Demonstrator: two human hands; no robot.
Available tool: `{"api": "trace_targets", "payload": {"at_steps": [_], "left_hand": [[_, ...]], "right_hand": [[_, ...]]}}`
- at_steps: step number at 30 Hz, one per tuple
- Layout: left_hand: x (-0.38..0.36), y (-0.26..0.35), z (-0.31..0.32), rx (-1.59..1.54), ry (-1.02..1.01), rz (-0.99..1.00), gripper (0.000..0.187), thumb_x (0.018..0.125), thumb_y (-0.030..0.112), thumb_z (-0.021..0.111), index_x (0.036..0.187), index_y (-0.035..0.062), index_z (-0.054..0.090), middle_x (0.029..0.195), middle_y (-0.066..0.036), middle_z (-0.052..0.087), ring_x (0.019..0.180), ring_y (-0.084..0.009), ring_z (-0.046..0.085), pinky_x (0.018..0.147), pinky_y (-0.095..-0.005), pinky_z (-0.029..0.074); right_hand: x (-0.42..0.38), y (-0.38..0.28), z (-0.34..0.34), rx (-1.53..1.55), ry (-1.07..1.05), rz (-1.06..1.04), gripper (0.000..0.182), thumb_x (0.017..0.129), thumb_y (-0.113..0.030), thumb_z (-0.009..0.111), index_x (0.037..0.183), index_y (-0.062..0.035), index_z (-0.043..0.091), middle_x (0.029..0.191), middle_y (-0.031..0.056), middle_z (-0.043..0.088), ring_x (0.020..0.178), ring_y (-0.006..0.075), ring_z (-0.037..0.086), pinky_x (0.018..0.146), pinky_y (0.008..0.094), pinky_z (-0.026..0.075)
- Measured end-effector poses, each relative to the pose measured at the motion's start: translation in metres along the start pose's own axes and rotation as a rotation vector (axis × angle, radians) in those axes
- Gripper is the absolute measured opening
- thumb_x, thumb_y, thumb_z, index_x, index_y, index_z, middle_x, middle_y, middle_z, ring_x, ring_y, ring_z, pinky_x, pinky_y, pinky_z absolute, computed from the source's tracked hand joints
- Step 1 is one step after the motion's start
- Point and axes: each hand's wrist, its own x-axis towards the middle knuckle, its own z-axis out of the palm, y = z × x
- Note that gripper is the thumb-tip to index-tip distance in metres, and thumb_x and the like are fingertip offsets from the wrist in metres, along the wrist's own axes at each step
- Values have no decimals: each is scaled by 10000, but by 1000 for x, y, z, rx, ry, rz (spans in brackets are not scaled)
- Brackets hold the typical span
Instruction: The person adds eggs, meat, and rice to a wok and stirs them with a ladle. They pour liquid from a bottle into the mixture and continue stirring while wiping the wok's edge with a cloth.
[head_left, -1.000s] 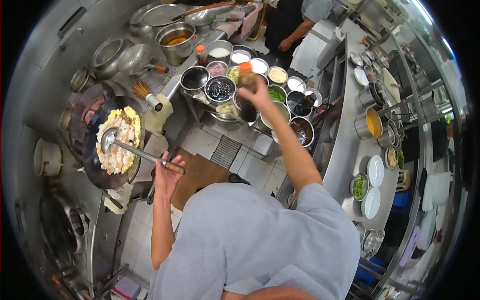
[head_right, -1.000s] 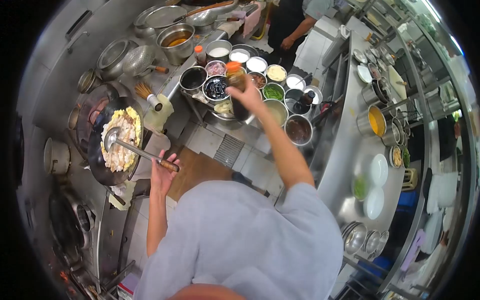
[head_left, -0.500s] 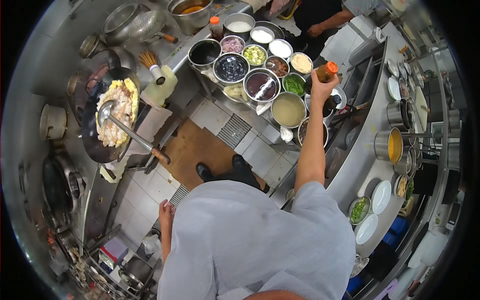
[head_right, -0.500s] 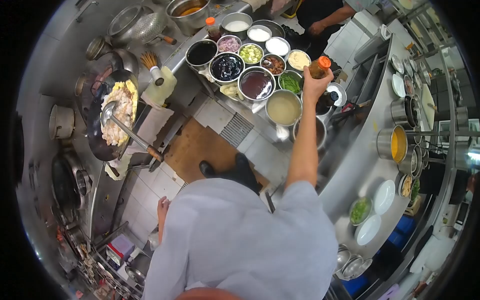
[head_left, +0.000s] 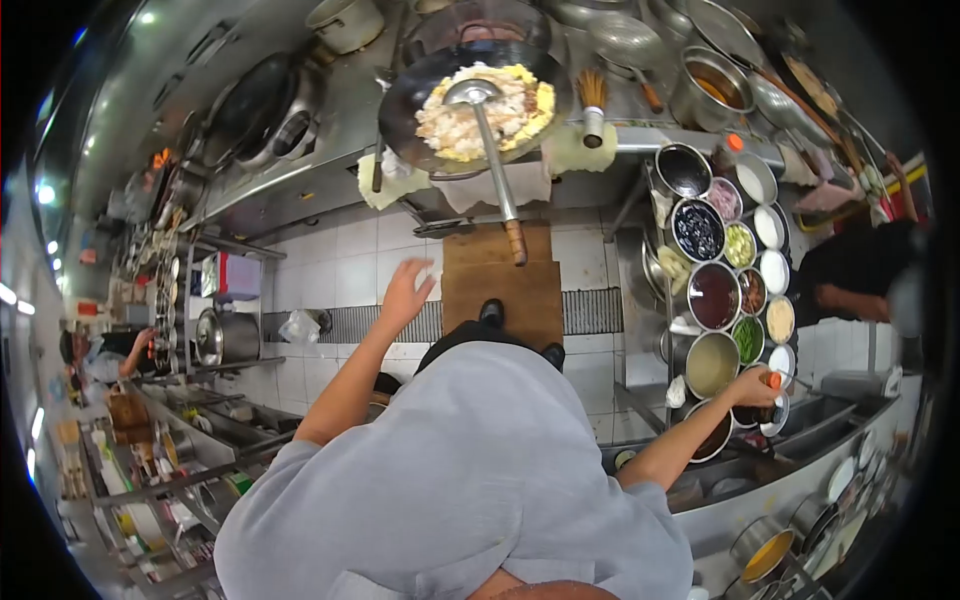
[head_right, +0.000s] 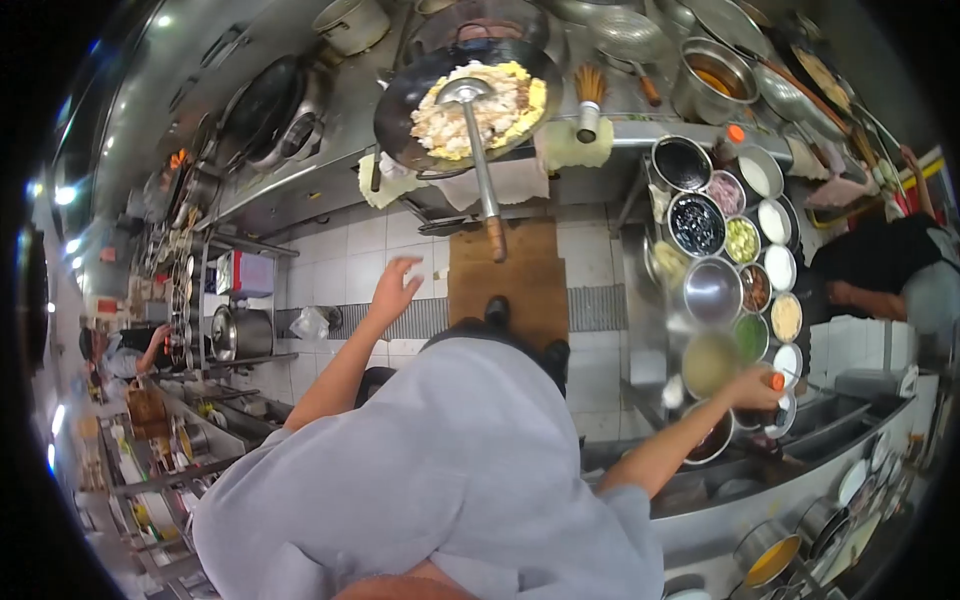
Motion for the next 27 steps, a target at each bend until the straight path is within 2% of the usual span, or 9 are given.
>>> {"api": "trace_targets", "payload": {"at_steps": [2, 4, 5, 6, 10, 12, 18, 22, 27], "left_hand": [[43, 50, -24, 57, 198, 183, 383, 857, 126, 697, 1224, 49, 620, 1274, -194, 563, 1210, -382, 530, 1024, -409, 442], [84, 79, -35, 59, 326, 314, 347, 861, 127, 690, 1191, 42, 627, 1253, -198, 567, 1192, -383, 534, 1014, -414, 443], [108, 88, -38, 35, 364, 374, 303, 869, 140, 684, 1151, 38, 641, 1202, -201, 591, 1151, -381, 554, 993, -421, 451], [127, 90, -40, 7, 400, 436, 263, 877, 152, 677, 1111, 33, 654, 1150, -203, 615, 1110, -379, 574, 972, -429, 459], [185, 63, -25, 99, 53, 384, 221, 917, 251, 640, 852, 40, 636, 856, -172, 640, 859, -373, 599, 805, -464, 459], [194, 48, -11, 191, 86, 446, 323, 926, 316, 632, 743, 53, 597, 734, -146, 618, 756, -363, 584, 725, -464, 440], [229, 30, 34, 62, 265, 499, 362, 886, 397, 662, 715, 86, 592, 706, -113, 604, 733, -299, 595, 696, -427, 428], [297, 47, 0, 35, 278, 545, 351, 887, 371, 671, 707, 80, 594, 709, -125, 615, 738, -323, 605, 683, -449, 437], [401, 32, -31, -112, 319, 566, 363, 887, 325, 678, 674, 43, 594, 663, -161, 624, 661, -386, 611, 647, -485, 478]], "right_hand": [[-20, -99, -67, 146, 188, -296, 494, 808, -143, 650, 1239, 72, 540, 1141, 257, 611, 1072, 424, 585, 956, 521, 446], [-63, -232, -172, 474, -212, -321, 445, 832, -83, 658, 1236, 65, 544, 1178, 224, 605, 1083, 332, 598, 980, 447, 458], [-98, -227, -123, 935, -453, -168, 396, 886, -91, 654, 1246, 42, 557, 1193, 171, 613, 1074, 232, 594, 977, 386, 461], [-132, -250, -122, 947, -768, -306, 376, 942, -141, 631, 1280, 6, 557, 1228, 127, 594, 1074, 196, 576, 969, 347, 459], [-260, -343, -187, 1007, -2188, 335, 636, 1006, -385, 586, 1513, -109, 319, 1266, 79, 580, 1137, 202, 582, 914, 378, 505], [-284, -369, -190, 1044, -2435, 681, 709, 987, -308, 618, 1551, -114, 236, 1251, 120, 570, 848, 165, 620, 686, 310, 536], [-289, -404, -127, 703, -1891, -294, 526, 975, -133, 582, 1474, -172, 423, 885, 36, 594, 518, 85, 509, 386, 238, 376], [-259, -487, -107, 638, -1835, -422, 490, 970, -122, 570, 1447, -142, 459, 814, 15, 597, 466, 76, 485, 340, 235, 334], [-288, -586, -77, 506, -1610, -654, 500, 902, -234, 678, 1337, -45, 521, 825, 104, 630, 616, 206, 605, 577, 366, 491]]}}
